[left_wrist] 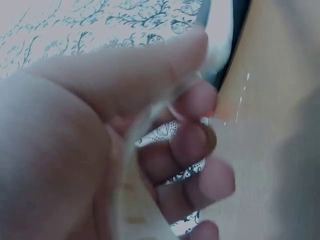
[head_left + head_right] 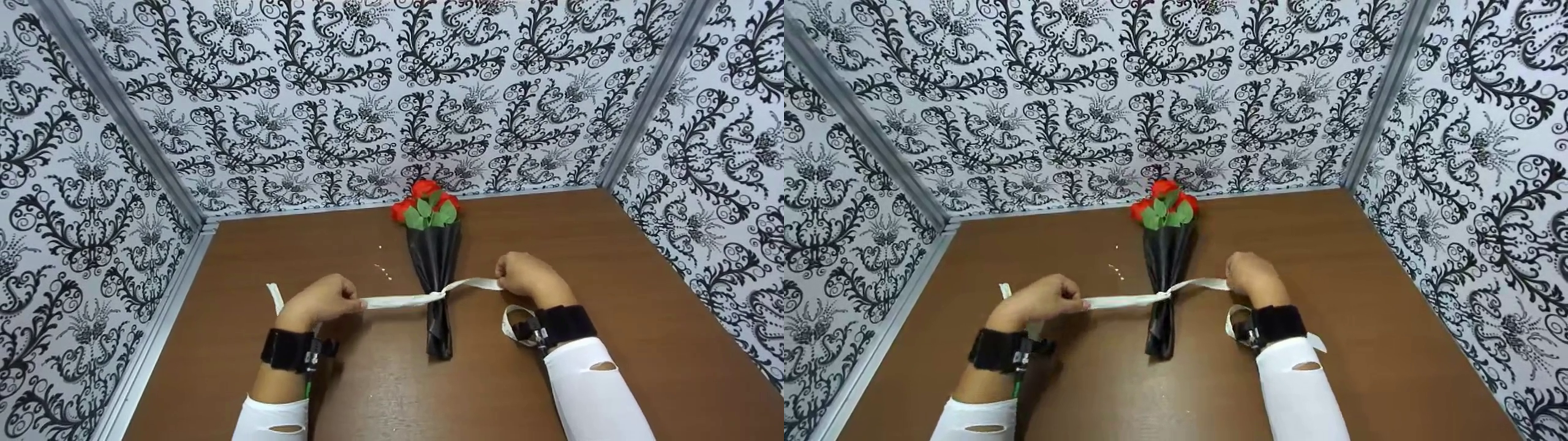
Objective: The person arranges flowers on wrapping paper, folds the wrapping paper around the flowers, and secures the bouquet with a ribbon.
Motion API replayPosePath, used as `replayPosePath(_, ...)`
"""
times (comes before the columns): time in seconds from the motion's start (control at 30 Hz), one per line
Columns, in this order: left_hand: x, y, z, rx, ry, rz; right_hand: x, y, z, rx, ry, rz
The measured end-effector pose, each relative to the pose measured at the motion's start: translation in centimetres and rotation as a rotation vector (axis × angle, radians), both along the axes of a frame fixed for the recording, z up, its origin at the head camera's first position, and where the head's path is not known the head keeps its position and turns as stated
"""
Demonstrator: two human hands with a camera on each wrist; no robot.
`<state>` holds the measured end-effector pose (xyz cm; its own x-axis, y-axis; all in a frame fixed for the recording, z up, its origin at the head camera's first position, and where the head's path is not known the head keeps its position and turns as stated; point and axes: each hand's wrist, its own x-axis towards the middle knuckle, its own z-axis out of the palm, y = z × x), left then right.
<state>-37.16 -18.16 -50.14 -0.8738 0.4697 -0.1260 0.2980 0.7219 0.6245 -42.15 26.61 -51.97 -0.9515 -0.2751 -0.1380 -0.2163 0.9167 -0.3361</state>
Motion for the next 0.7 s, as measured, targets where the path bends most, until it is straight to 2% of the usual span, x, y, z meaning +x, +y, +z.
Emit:
replayPosePath(0.1, -0.1, 0.3, -0.4, -0.061, 0.015, 0.067, 0.5, -0.6, 0.7, -0.001, 0.022, 0.034)
replayPosePath(0.17, -0.1, 0.4, -0.6, -0.098, 0.020, 0.108, 0.8, -1.5, 1.2, -0.017, 0.075, 0.078)
replayPosePath(0.27, 0.0, 0.7, -0.8, -0.156, 0.027, 0.171, 1.2, -3.6, 2.0, -0.084, 0.153, 0.117)
replayPosePath(0.4, 0.0, 1.3, -1.1, -0.216, 0.058, 0.203, 1.6, -6.7, 2.3, -0.211, 0.144, 0.102)
replayPosePath(0.5, 0.0, 2.2, -1.4, -0.204, 0.092, 0.151, 1.7, -8.3, 1.8, -0.240, 0.119, 0.093)
replayPosePath(0.7, 0.6, 5.4, -1.7, -0.159, 0.137, -0.067, 1.7, -9.3, 0.4, -0.196, 0.132, 0.136)
